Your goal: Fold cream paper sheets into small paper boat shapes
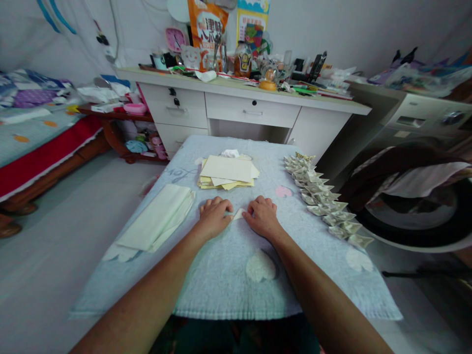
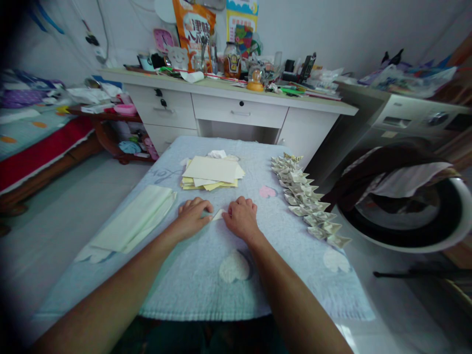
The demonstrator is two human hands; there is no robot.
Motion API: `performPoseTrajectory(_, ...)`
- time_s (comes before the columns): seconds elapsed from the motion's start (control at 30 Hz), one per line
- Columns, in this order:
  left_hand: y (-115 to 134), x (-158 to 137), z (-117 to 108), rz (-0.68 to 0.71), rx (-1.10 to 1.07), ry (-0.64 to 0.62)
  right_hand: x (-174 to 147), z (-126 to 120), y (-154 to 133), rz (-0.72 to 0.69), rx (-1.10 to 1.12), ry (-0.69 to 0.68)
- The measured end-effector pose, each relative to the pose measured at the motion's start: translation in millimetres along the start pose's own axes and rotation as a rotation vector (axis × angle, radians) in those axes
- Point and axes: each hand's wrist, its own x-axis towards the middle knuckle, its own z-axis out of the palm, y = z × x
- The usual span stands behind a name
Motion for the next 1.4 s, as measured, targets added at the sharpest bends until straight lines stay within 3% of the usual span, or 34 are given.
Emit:
performPoseTrajectory(0.1,-1,2,-3,0.063,-0.063,0.029,0,0,0,-0.004,-0.001,-0.001)
performPoseTrajectory(0.27,4,8,2,0.339,-0.148,0.074,0,2,0,-0.017,0.000,0.026)
performPoseTrajectory(0.33,6,10,5,0.377,-0.145,0.053,0,2,1,-0.017,0.006,0.034)
performPoseTrajectory(0.8,2,12,8,0.316,-0.114,-0.016,1,-3,10,0.046,0.056,-0.009)
performPoseTrajectory(1.4,0,13,9,0.316,-0.104,-0.035,1,-4,18,0.012,0.110,-0.016)
